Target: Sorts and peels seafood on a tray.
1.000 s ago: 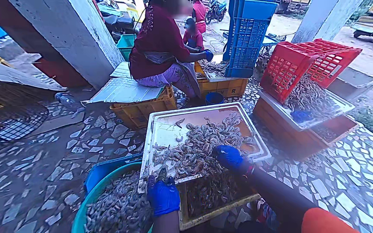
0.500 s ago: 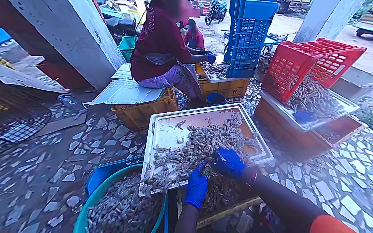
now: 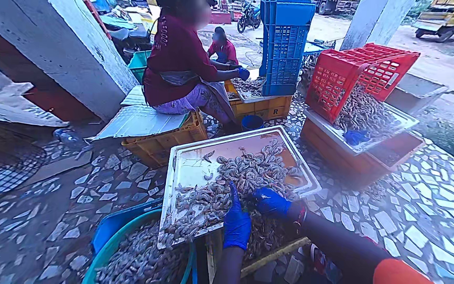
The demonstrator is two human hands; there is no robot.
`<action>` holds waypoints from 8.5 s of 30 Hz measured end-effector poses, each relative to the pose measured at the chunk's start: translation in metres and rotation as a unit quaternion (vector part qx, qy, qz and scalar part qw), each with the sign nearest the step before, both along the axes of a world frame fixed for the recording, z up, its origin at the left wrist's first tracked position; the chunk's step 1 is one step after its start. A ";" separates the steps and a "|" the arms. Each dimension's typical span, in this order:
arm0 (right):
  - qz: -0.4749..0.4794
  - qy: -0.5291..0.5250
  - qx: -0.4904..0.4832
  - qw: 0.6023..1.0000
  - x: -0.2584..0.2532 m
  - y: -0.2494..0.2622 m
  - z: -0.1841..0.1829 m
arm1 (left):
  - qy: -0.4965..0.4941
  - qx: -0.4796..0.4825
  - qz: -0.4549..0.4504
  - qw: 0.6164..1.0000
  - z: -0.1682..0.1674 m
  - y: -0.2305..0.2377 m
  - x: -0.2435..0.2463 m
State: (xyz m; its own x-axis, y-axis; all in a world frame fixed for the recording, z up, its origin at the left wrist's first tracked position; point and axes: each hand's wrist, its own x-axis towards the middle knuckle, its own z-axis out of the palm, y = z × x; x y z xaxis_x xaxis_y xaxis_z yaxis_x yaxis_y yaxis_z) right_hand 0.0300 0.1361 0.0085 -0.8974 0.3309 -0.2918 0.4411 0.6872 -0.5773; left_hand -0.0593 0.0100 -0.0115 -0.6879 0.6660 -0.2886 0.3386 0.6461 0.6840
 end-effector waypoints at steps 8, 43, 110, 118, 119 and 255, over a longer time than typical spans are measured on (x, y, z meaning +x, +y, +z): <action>0.008 0.029 0.067 0.997 -0.012 -0.008 0.000 | 0.243 0.064 -0.027 0.968 -0.012 -0.019 -0.017; -0.067 0.118 -0.170 0.976 -0.005 -0.001 0.002 | -0.035 0.210 0.124 0.969 -0.001 -0.021 -0.019; 0.029 0.302 0.318 0.898 0.008 -0.037 -0.026 | -0.431 0.307 0.297 0.795 0.010 -0.043 0.003; 0.089 -0.153 -0.001 0.984 0.022 -0.029 -0.021 | -0.382 0.515 0.462 0.614 0.016 -0.092 -0.061; 0.082 -0.204 0.049 0.974 0.024 -0.033 -0.040 | -0.363 0.531 0.482 0.595 0.013 -0.101 -0.069; -0.021 0.109 0.016 0.994 0.083 -0.026 0.020 | -0.205 0.327 0.119 0.915 0.040 0.006 0.079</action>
State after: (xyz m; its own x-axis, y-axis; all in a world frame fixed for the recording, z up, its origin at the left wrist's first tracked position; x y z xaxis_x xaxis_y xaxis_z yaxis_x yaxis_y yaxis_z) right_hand 0.1128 0.1103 0.0281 -0.9235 0.3751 -0.0801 0.3361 0.6909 -0.6400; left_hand 0.0201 0.0161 0.0280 -0.7592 0.6338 -0.1483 -0.1306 0.0748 0.9886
